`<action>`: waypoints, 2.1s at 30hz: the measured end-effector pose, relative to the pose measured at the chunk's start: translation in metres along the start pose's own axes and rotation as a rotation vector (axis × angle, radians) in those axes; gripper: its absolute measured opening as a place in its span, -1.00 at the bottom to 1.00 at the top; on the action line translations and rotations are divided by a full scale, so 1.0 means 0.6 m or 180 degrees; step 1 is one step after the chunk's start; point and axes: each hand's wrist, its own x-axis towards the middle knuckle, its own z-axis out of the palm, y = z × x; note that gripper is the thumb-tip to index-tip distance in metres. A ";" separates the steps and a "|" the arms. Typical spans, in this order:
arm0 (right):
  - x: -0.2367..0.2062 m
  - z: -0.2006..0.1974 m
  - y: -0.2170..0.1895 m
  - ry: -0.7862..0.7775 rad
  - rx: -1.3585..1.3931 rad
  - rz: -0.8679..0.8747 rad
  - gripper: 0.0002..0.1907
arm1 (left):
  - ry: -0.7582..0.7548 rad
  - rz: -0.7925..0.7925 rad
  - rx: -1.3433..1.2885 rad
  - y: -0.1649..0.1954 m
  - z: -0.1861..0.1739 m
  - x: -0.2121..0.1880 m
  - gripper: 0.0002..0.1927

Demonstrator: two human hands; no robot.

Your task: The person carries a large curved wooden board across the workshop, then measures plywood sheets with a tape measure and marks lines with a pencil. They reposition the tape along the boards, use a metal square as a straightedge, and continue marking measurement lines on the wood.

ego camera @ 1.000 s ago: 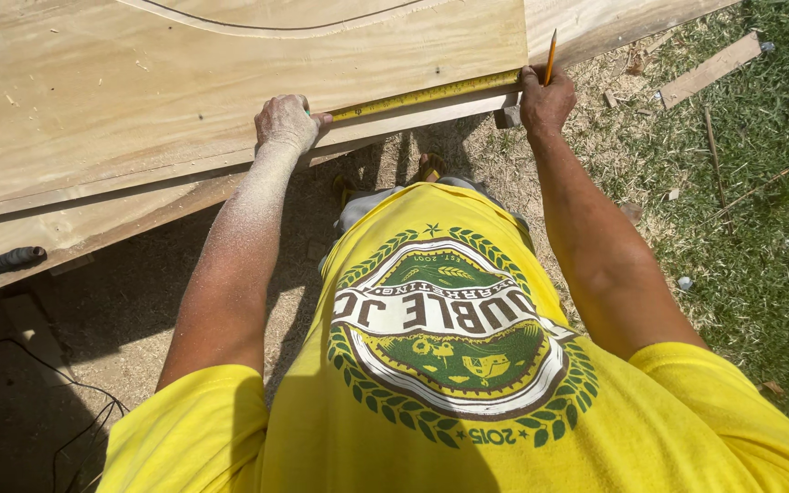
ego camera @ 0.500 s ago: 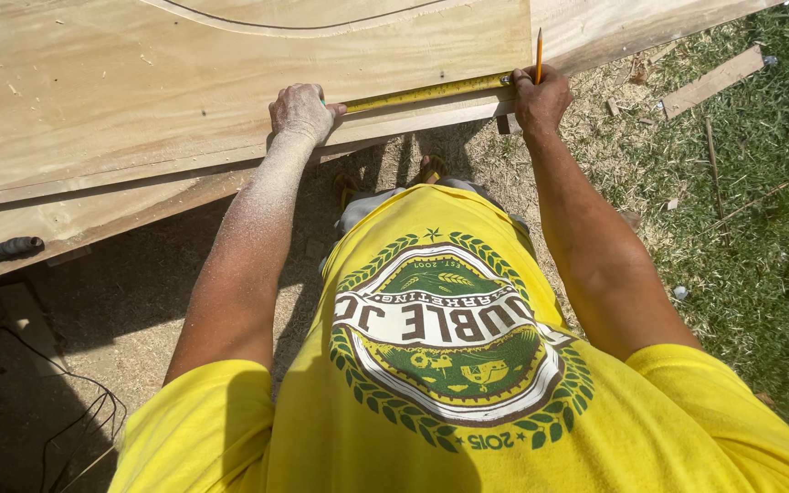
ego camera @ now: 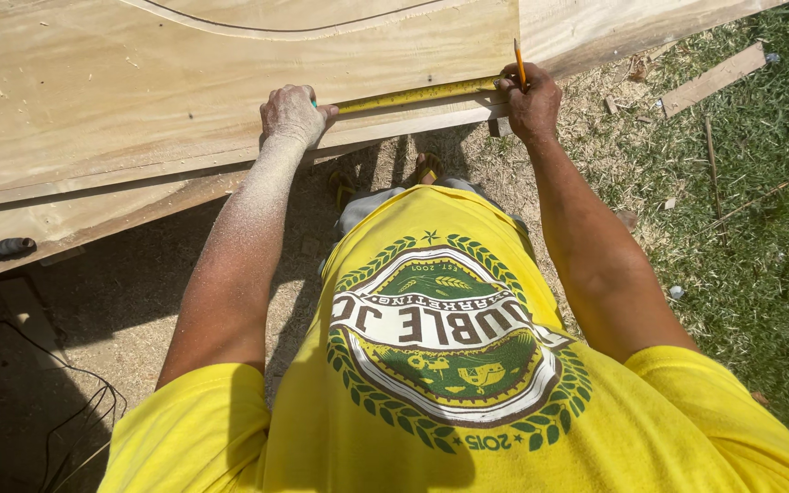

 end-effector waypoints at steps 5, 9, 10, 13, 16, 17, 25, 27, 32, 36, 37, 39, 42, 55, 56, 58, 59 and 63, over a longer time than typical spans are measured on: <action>0.001 0.007 0.007 0.0267 0.0138 0.0094 -0.83 | -0.0239 -0.0368 -0.0047 0.014 -0.004 0.008 -0.47; -0.016 0.021 0.024 0.0524 -0.0215 -0.0134 -0.63 | -0.0363 -0.0455 0.0349 0.027 0.000 0.022 -0.44; -0.024 0.025 0.030 0.0550 -0.0276 -0.0048 -0.62 | -0.0413 -0.0478 0.0360 0.029 0.001 0.025 -0.43; -0.038 0.028 0.047 0.0276 -0.0719 -0.0307 -0.75 | -0.0523 -0.0539 0.0391 0.032 0.000 0.030 -0.42; -0.052 0.023 0.056 -0.0139 -0.0967 -0.0910 -0.72 | -0.0563 -0.0594 0.0399 0.039 -0.004 0.031 -0.43; -0.056 0.023 0.055 -0.0269 -0.0995 -0.1130 -0.65 | -0.0586 -0.0626 0.0393 0.041 -0.006 0.031 -0.43; -0.047 0.027 0.030 -0.1039 -0.1595 -0.1383 -0.19 | -0.0558 -0.0732 0.0477 0.059 -0.013 0.027 -0.45; -0.046 0.030 0.029 -0.1123 -0.1765 -0.1374 -0.21 | -0.0509 -0.0761 0.0408 0.060 -0.011 0.025 -0.45; -0.040 0.037 0.031 -0.1098 -0.1839 -0.1506 -0.18 | -0.0475 -0.0705 0.0549 0.060 -0.005 0.031 -0.42; -0.039 0.031 0.039 -0.1140 -0.1608 -0.1352 -0.13 | -0.0466 -0.0689 0.0621 0.059 0.001 0.035 -0.43; -0.040 0.027 0.043 -0.1027 -0.1462 -0.1403 -0.12 | -0.0444 -0.0642 0.0637 0.057 0.002 0.034 -0.42; -0.038 0.020 0.049 -0.0881 -0.1352 -0.1363 -0.12 | -0.0385 -0.0546 0.0672 0.053 0.002 0.033 -0.41; -0.036 0.010 0.057 -0.0749 -0.1415 -0.1171 -0.14 | -0.0496 -0.0610 0.0214 0.053 -0.002 0.023 -0.44; -0.008 -0.006 0.059 0.0650 0.0397 -0.0237 -0.79 | -0.0123 -0.0230 0.0177 0.048 0.011 0.024 -0.40; -0.002 -0.005 0.061 0.0792 0.0581 0.0077 -0.76 | -0.0137 -0.0277 0.0158 0.047 0.011 0.024 -0.40; 0.009 -0.011 0.065 0.0870 0.1196 0.0186 -0.61 | -0.0175 -0.0351 0.0150 0.048 0.011 0.024 -0.40; 0.012 -0.013 0.067 0.0905 0.1498 0.0240 -0.51 | -0.0200 -0.0380 0.0159 0.049 0.011 0.023 -0.40; 0.013 -0.024 0.066 0.0169 0.2154 0.0435 -0.57 | -0.0193 -0.0517 -0.0025 0.053 0.009 0.017 -0.39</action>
